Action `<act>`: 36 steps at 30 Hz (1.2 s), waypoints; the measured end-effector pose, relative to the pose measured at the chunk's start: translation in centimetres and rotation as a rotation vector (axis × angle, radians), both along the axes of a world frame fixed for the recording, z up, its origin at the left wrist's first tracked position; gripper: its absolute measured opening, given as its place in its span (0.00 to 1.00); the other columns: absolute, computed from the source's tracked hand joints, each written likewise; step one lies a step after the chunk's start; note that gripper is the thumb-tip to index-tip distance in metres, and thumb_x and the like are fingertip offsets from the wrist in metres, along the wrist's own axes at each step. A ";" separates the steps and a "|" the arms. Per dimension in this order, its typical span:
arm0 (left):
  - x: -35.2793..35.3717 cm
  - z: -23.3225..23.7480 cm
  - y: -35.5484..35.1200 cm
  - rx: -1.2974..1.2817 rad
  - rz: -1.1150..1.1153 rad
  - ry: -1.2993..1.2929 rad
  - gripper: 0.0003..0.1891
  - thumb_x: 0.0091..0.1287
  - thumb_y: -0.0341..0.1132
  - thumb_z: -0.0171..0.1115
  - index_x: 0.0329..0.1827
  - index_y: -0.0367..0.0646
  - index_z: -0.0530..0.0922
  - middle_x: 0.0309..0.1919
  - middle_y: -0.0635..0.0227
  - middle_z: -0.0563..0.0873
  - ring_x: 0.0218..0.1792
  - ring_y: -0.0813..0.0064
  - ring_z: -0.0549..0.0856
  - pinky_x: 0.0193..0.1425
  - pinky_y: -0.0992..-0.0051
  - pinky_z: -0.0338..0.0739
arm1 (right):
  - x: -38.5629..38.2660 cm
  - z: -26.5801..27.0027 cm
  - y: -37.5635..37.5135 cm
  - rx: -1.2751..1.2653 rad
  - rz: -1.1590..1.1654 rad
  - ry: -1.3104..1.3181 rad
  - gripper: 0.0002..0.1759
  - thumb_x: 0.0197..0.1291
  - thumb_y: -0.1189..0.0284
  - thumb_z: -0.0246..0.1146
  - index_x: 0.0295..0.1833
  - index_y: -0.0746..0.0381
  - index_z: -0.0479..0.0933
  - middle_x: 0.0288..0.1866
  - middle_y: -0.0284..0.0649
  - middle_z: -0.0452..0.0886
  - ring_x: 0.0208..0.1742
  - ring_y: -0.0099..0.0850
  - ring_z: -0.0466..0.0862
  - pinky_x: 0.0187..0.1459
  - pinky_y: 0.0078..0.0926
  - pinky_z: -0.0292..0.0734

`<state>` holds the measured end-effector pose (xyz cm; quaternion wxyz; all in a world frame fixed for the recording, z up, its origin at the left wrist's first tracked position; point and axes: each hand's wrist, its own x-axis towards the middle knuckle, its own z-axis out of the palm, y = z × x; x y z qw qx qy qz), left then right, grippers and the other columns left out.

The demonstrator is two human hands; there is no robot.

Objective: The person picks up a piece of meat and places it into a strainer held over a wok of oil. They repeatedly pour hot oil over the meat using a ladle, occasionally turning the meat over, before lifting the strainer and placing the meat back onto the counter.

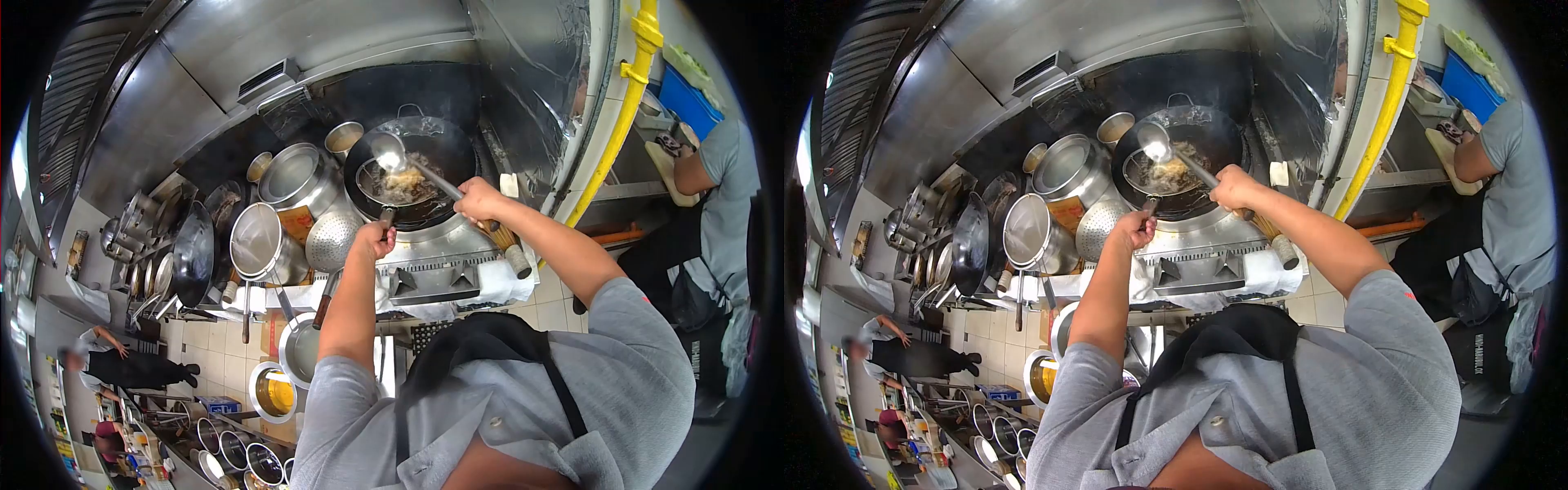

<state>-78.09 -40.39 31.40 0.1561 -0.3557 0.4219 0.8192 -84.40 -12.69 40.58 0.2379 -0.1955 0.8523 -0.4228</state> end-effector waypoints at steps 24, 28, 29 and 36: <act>2.6 2.7 2.1 -0.645 0.095 0.031 0.09 0.61 0.28 0.50 0.22 0.37 0.70 0.15 0.66 0.73 0.11 0.77 0.68 0.11 0.78 0.58 | -3.6 1.1 1.9 -0.725 -0.344 -1.263 0.13 0.58 0.75 0.48 0.20 0.58 0.60 0.12 0.27 0.61 0.08 0.15 0.62 0.08 0.10 0.57; 2.5 2.0 2.4 -0.622 0.099 0.067 0.07 0.60 0.28 0.50 0.25 0.37 0.71 0.15 0.67 0.73 0.11 0.78 0.68 0.11 0.78 0.58 | -4.0 1.6 0.3 -0.656 -0.157 -1.119 0.14 0.58 0.75 0.49 0.19 0.58 0.61 0.12 0.27 0.63 0.09 0.16 0.63 0.08 0.11 0.58; 2.7 2.4 2.8 -0.621 0.093 0.066 0.07 0.60 0.28 0.50 0.25 0.37 0.71 0.15 0.67 0.73 0.11 0.78 0.68 0.11 0.78 0.58 | -3.8 1.9 -0.2 -0.658 -0.162 -1.120 0.14 0.58 0.75 0.49 0.19 0.58 0.61 0.12 0.27 0.63 0.09 0.16 0.63 0.08 0.11 0.58; 1.9 0.7 2.5 -0.605 0.142 0.050 0.07 0.58 0.27 0.49 0.22 0.39 0.68 0.14 0.66 0.73 0.09 0.76 0.69 0.09 0.78 0.57 | -3.0 5.2 -4.3 -0.417 -0.239 -0.749 0.15 0.56 0.76 0.52 0.17 0.59 0.63 0.12 0.30 0.66 0.10 0.17 0.66 0.09 0.14 0.59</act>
